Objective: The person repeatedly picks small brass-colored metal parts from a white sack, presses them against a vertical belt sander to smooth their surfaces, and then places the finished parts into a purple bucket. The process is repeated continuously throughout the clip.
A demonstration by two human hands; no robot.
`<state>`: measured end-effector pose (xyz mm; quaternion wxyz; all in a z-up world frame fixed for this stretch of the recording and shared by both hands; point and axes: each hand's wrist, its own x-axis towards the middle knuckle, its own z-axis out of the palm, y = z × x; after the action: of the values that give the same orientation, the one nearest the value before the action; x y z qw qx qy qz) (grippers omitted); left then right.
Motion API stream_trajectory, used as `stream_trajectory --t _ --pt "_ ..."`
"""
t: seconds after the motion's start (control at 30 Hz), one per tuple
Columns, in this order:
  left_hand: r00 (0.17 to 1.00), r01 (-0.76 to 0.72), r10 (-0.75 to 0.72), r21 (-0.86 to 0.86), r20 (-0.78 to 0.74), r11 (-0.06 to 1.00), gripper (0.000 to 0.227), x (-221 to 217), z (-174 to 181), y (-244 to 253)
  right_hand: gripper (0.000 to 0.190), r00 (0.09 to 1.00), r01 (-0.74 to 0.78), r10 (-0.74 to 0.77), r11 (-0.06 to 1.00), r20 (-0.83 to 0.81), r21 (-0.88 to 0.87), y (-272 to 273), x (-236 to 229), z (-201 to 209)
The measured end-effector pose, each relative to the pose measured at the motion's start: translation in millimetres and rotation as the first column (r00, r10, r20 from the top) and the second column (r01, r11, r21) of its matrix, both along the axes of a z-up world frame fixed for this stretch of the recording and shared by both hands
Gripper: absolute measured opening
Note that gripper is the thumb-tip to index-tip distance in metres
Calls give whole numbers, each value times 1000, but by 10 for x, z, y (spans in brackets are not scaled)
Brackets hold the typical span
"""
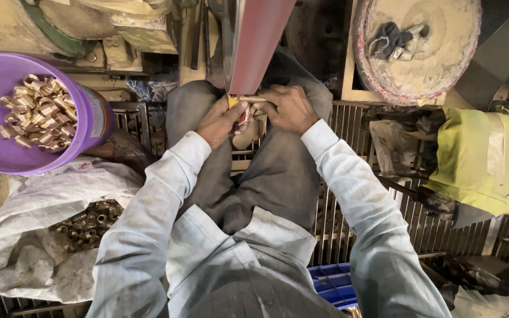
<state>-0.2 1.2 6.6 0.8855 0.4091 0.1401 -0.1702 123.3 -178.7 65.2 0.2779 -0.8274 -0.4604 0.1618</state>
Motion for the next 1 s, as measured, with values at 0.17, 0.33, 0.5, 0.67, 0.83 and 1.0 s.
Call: stream_trajectory --t 0.17,0.33,0.5,0.67,0.83,1.0 --pt "1000 -12 12 -10 -28 1000 19 18 -13 -6 23 992 11 -10 1000 -123 2 -1 41 -16" --pt "999 -24 22 -38 -35 999 18 -3 -155 -22 23 982 -9 10 1000 -189 3 2 104 -65" --pt "996 85 -84 42 -36 995 28 -69 -139 12 25 847 37 -101 990 -522 -133 17 176 -11" --pt "956 124 -266 651 124 749 50 -554 263 80 27 671 -80 -71 983 -738 -167 -253 -140 217" --pt "898 157 -423 812 119 562 61 -719 604 116 26 573 -116 -26 987 -819 -113 -384 -457 444" --pt "932 252 -363 726 -3 640 48 -625 508 84 32 977 35 -9 993 -213 116 -379 -671 522"
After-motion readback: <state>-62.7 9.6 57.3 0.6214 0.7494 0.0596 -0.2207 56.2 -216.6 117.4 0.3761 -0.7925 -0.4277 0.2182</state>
